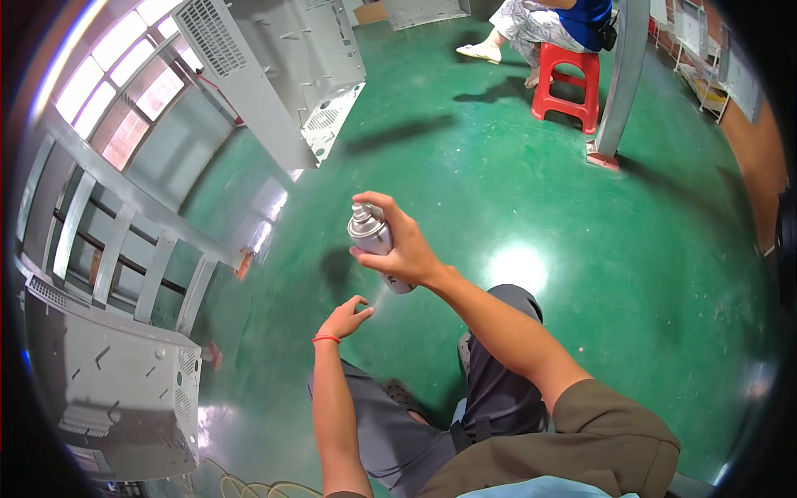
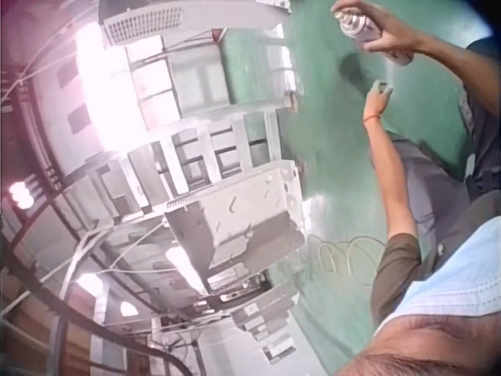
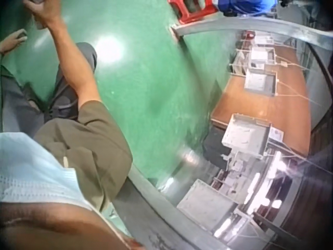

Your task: Spray painting the interior of metal enclosures hanging from a conveyor line.

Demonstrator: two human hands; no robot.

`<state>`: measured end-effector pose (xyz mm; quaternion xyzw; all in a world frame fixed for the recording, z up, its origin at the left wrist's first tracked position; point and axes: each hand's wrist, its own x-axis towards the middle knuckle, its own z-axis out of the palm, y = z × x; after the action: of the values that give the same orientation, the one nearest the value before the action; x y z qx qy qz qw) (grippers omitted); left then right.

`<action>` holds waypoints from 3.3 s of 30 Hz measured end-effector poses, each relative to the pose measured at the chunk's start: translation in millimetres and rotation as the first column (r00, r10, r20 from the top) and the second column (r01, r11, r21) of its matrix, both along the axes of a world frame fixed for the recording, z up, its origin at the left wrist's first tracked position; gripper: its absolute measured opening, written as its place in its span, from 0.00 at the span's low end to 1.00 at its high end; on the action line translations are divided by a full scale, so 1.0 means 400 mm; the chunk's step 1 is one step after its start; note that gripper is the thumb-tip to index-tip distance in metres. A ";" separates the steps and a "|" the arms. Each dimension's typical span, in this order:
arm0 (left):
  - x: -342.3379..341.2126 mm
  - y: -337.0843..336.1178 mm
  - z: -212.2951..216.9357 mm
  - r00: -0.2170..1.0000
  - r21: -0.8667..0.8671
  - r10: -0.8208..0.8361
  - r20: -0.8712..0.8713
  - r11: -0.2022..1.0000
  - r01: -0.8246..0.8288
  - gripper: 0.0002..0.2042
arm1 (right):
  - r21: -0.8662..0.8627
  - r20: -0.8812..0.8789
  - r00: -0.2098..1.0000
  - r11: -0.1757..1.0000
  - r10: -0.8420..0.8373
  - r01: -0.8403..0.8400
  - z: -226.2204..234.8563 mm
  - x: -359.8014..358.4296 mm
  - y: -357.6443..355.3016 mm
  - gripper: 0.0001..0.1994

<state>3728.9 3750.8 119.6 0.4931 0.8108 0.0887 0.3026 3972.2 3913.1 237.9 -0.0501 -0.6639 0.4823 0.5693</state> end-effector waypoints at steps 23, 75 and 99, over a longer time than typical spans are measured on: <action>0.219 0.110 0.025 0.852 0.275 -0.522 0.047 0.827 0.491 0.23 | -0.059 0.579 0.788 0.974 0.211 -0.217 -0.037 0.127 0.116 0.35; 1.262 1.068 0.801 0.832 -0.438 -0.378 0.406 0.718 0.540 0.21 | -0.221 0.972 -0.035 -0.960 -0.230 0.171 0.241 1.513 -0.324 0.45; 2.270 2.254 0.834 0.801 -0.309 -0.085 0.593 0.894 0.324 0.25 | 0.060 0.864 -0.069 -0.033 -0.499 0.998 0.589 2.669 1.559 0.39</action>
<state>4636.9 4652.4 453.3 0.4593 0.6259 0.0310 0.6295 5039.9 4536.8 473.3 -0.8201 -0.4050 0.1329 0.3817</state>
